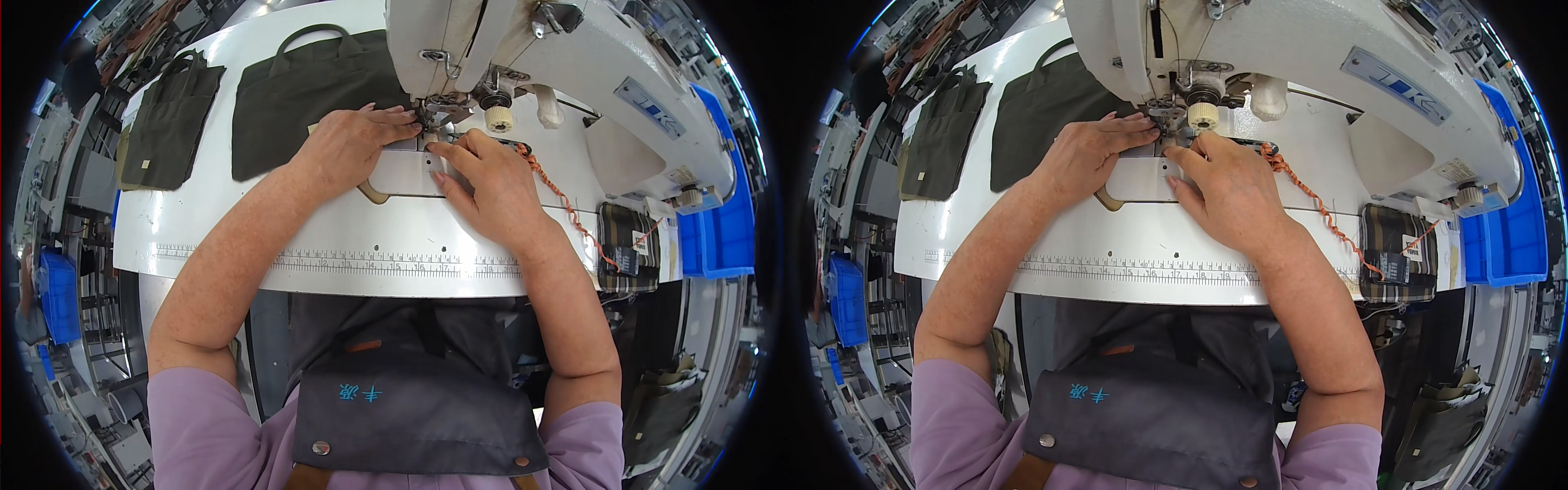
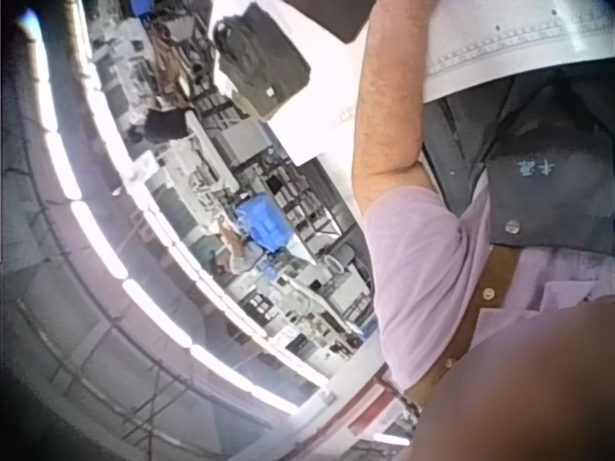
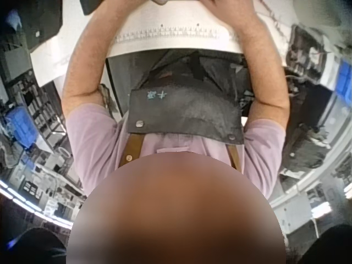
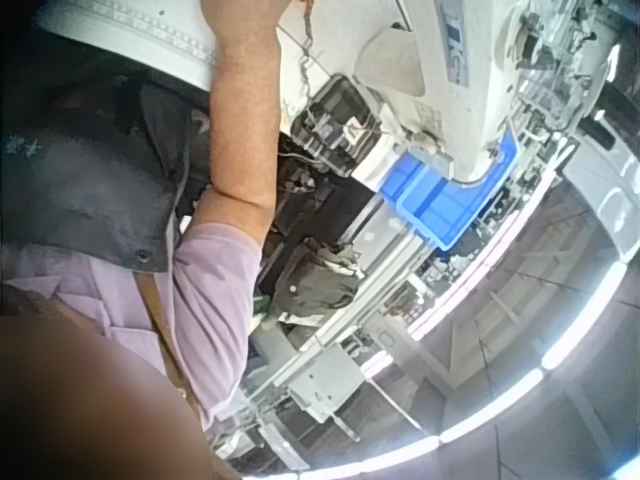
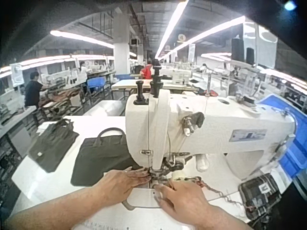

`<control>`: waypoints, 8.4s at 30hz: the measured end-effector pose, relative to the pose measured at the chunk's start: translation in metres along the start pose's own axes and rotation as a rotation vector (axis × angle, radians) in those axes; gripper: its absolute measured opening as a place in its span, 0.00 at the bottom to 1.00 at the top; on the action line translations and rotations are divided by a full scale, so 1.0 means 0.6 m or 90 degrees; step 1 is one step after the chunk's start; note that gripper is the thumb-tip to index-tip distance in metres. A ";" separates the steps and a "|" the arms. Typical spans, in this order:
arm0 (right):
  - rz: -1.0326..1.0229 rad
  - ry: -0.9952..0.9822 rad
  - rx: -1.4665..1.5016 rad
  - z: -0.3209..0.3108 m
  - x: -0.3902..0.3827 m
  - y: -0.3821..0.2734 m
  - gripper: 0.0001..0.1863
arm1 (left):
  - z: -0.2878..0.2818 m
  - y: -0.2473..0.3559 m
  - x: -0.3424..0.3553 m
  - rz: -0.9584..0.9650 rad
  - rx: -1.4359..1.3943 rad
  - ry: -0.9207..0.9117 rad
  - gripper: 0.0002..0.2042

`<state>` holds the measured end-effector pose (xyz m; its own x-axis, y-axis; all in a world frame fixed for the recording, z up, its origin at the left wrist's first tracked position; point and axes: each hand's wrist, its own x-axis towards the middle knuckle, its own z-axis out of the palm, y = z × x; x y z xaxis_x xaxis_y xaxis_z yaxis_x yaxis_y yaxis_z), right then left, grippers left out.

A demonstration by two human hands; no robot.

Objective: Sew and align components of canvas bags using an industrial sewing machine.

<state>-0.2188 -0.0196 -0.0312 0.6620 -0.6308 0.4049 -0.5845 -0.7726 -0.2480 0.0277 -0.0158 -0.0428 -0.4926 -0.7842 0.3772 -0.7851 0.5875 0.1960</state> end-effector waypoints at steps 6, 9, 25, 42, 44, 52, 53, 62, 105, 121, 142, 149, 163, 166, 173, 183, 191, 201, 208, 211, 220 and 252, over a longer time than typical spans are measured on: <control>-0.009 0.012 -0.013 0.001 0.002 -0.005 0.19 | 0.003 0.098 -0.025 -0.076 0.212 -0.027 0.23; -0.005 -0.004 -0.035 0.001 0.000 -0.003 0.20 | -0.041 0.129 0.002 -0.119 0.178 -0.161 0.23; -0.002 0.010 -0.045 0.003 0.004 -0.004 0.22 | -0.022 0.030 -0.022 -0.020 -0.085 -0.068 0.26; 0.001 0.026 -0.004 0.004 -0.001 0.003 0.18 | 0.011 0.084 -0.023 -0.153 -0.007 -0.048 0.26; 0.000 0.028 0.004 0.004 -0.002 0.004 0.18 | 0.013 0.086 -0.023 -0.163 -0.006 -0.043 0.26; -0.016 0.071 0.044 0.007 -0.016 0.006 0.12 | 0.020 0.095 -0.023 -0.170 0.002 -0.025 0.25; -0.013 0.071 0.044 0.007 -0.017 0.007 0.12 | 0.022 0.095 -0.023 -0.170 0.003 -0.026 0.25; -0.069 0.201 0.137 -0.043 -0.082 -0.068 0.04 | 0.023 0.094 -0.049 -0.143 0.040 -0.031 0.29; 0.303 -0.146 0.992 0.070 -0.209 -0.177 0.08 | -0.017 0.225 -0.233 0.062 -0.080 0.078 0.18; -0.019 0.175 0.198 0.014 -0.201 -0.153 0.12 | -0.016 0.231 -0.227 0.057 -0.058 0.129 0.15; -0.215 0.163 0.107 -0.004 -0.157 -0.141 0.07 | -0.094 0.218 -0.227 -0.075 0.033 -0.086 0.24; -0.219 0.083 0.087 -0.019 -0.152 -0.139 0.06 | -0.166 0.209 -0.166 -0.110 -0.138 -0.251 0.22; -0.176 0.089 0.137 -0.020 -0.141 -0.121 0.08 | -0.046 0.155 -0.100 -0.001 -0.129 -0.099 0.26; -0.159 0.078 0.146 -0.022 -0.120 -0.107 0.07 | -0.040 0.135 -0.085 0.008 -0.118 -0.086 0.25; -0.155 0.056 0.129 -0.015 -0.076 -0.076 0.05 | -0.029 0.095 -0.050 0.026 -0.107 -0.052 0.23; -0.178 0.010 0.095 -0.009 -0.005 -0.027 0.06 | -0.014 0.028 -0.007 0.070 -0.054 0.018 0.18; -0.155 0.094 0.092 0.019 0.017 0.000 0.04 | -0.003 -0.008 0.024 0.029 -0.028 0.027 0.14; -0.150 0.107 0.084 0.019 0.011 0.008 0.05 | -0.026 0.032 -0.023 0.097 -0.126 0.005 0.15; -0.148 0.124 0.100 0.007 0.009 0.001 0.05 | -0.021 0.039 -0.038 0.046 -0.215 -0.012 0.12; -0.116 0.104 0.082 0.004 0.010 -0.001 0.05 | -0.023 0.029 -0.027 0.041 -0.213 -0.010 0.10; -0.004 0.030 -0.005 0.009 0.010 -0.006 0.14 | -0.016 -0.022 0.009 0.002 -0.284 -0.017 0.10; 0.033 0.021 -0.025 0.015 0.011 0.002 0.15 | -0.023 0.008 -0.019 -0.015 -0.039 -0.074 0.20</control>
<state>-0.2108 -0.0254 -0.0364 0.6146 -0.6665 0.4220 -0.6361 -0.7350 -0.2346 0.0348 -0.0016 -0.0338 -0.5176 -0.8132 0.2660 -0.7739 0.5775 0.2599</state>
